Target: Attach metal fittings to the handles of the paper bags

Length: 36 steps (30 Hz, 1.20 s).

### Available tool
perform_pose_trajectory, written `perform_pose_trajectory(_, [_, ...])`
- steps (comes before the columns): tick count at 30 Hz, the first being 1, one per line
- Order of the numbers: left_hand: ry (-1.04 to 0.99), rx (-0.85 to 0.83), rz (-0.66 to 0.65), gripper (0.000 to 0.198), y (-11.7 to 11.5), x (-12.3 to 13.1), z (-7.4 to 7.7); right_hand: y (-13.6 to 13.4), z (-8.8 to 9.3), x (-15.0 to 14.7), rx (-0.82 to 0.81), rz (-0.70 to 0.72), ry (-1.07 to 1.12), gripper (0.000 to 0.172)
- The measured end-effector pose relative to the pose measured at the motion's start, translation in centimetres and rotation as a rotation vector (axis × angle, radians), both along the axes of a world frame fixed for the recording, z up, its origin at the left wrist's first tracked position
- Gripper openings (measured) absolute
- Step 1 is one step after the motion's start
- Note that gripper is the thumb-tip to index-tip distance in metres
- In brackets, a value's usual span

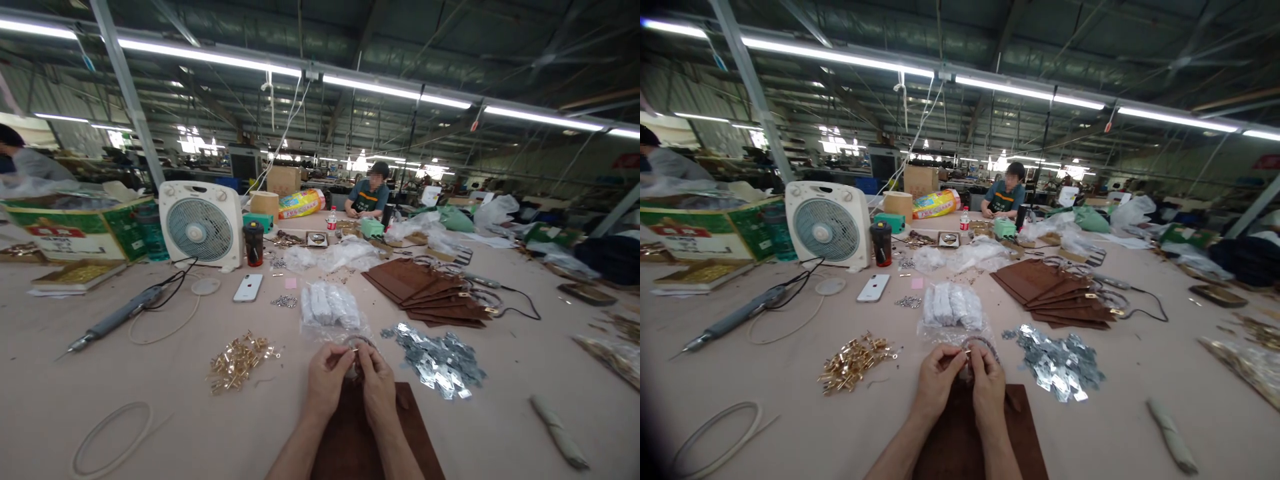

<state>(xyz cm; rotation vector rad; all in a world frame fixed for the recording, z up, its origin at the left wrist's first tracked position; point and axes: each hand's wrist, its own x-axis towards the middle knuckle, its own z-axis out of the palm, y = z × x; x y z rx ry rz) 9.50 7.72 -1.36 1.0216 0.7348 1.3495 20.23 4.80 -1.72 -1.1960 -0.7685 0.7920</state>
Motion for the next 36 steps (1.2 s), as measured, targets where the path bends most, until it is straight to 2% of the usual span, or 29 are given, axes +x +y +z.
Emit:
perform_pose_trajectory(4, [0.021, -0.007, -0.022, 0.036, 0.0, 0.0, 0.0, 0.0, 0.2, -0.2, 0.006, 0.016, 0.045, 0.048])
perform_pose_trajectory(7, [-0.008, -0.041, -0.065, 0.044, 0.2, 0.0, 0.2, 0.2, 0.1, -0.2, 0.034, 0.030, 0.156, 0.051])
perform_pose_trajectory(11, [0.062, -0.036, -0.094, 0.050, 0.3, -0.1, 0.7, 0.3, 0.2, -0.3, 0.081, 0.070, 0.213, 0.049])
perform_pose_trajectory(17, [0.127, -0.082, -0.082, 0.053, 0.7, -0.4, 0.4, 0.5, 0.7, -0.2, 0.126, 0.044, 0.091, 0.042])
perform_pose_trajectory(22, [0.071, -0.054, -0.127, 0.063, 1.3, 0.1, -0.3, 1.3, 0.3, 0.3, 0.116, 0.043, 0.048, 0.042])
perform_pose_trajectory(27, [0.135, -0.039, -0.129, 0.064, 0.5, -0.2, 0.4, 0.9, 0.0, 0.1, 0.100, 0.080, 0.041, 0.047])
perform_pose_trajectory(31, [0.194, -0.017, -0.046, 0.060, 0.0, -0.6, 0.8, 0.2, 0.2, -0.3, 0.061, 0.086, -0.042, 0.050])
perform_pose_trajectory(36, [0.242, -0.029, -0.029, 0.067, -0.2, -0.4, 0.9, 0.1, 0.1, -0.2, 0.065, 0.060, -0.148, 0.046])
